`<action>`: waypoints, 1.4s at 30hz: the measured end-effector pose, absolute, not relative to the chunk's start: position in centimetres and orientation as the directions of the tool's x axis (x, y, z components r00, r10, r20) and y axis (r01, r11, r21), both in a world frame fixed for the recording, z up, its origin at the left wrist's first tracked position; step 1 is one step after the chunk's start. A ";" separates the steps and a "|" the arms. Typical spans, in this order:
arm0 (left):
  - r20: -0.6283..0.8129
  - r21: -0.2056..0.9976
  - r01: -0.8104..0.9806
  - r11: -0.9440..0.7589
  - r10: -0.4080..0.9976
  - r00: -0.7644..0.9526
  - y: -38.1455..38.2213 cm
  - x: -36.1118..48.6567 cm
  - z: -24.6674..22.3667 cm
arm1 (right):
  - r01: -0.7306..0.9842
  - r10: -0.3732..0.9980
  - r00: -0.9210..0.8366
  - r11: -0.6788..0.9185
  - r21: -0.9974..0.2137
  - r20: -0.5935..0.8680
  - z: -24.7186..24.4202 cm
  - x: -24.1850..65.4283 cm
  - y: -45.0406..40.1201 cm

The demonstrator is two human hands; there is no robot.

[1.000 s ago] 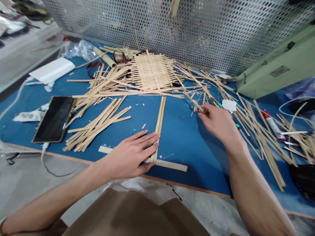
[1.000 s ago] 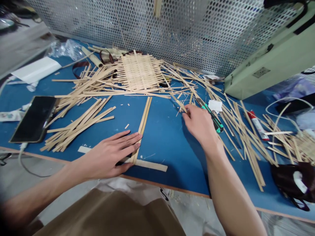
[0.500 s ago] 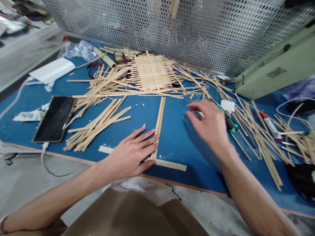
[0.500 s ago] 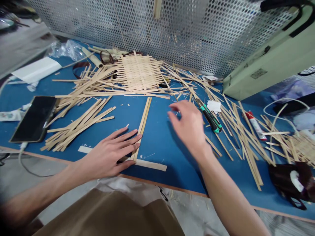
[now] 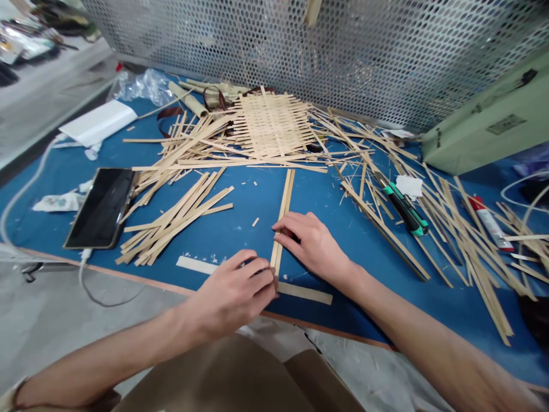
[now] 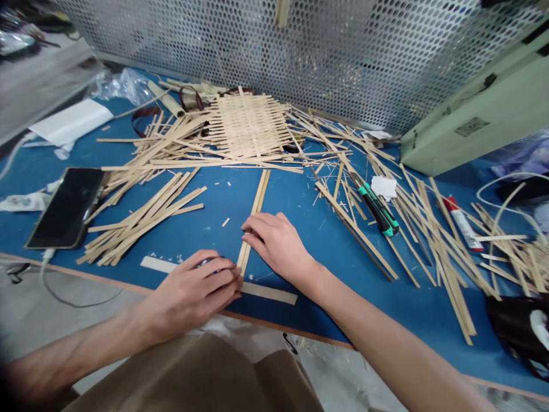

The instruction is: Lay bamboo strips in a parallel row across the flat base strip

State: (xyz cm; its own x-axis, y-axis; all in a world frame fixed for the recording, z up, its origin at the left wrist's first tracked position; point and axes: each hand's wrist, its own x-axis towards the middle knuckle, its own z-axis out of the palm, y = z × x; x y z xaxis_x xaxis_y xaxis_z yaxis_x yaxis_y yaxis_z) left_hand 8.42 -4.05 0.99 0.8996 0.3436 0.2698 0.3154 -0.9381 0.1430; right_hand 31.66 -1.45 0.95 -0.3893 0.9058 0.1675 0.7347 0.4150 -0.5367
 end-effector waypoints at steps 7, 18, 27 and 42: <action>0.320 -0.001 0.373 -0.928 0.353 0.879 -6.7 8.2 0.2 | 0.732 0.901 -0.404 0.422 -0.535 0.158 0.9 31.7 -1.5; 0.323 0.102 0.402 -0.910 0.413 0.852 -6.6 7.4 1.3 | 0.695 0.887 -0.404 0.457 -0.555 0.225 0.9 31.4 -1.5; 0.130 -0.030 0.893 -0.449 0.884 0.448 2.1 0.5 4.7 | 0.708 0.925 -0.210 0.368 -0.603 0.317 3.1 31.6 -1.6; 0.064 0.600 0.753 -0.271 0.954 0.292 3.1 0.6 7.6 | 0.570 0.974 -0.054 0.210 -0.794 0.219 4.4 31.9 -1.5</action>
State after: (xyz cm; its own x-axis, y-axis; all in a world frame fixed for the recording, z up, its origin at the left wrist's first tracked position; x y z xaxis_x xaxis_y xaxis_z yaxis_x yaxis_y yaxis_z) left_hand 0.57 3.12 7.62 0.2923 0.9542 0.0637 0.7528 -0.2706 0.6001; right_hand 31.94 -1.52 4.42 -0.0543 0.9743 0.2186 0.5700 0.2100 -0.7944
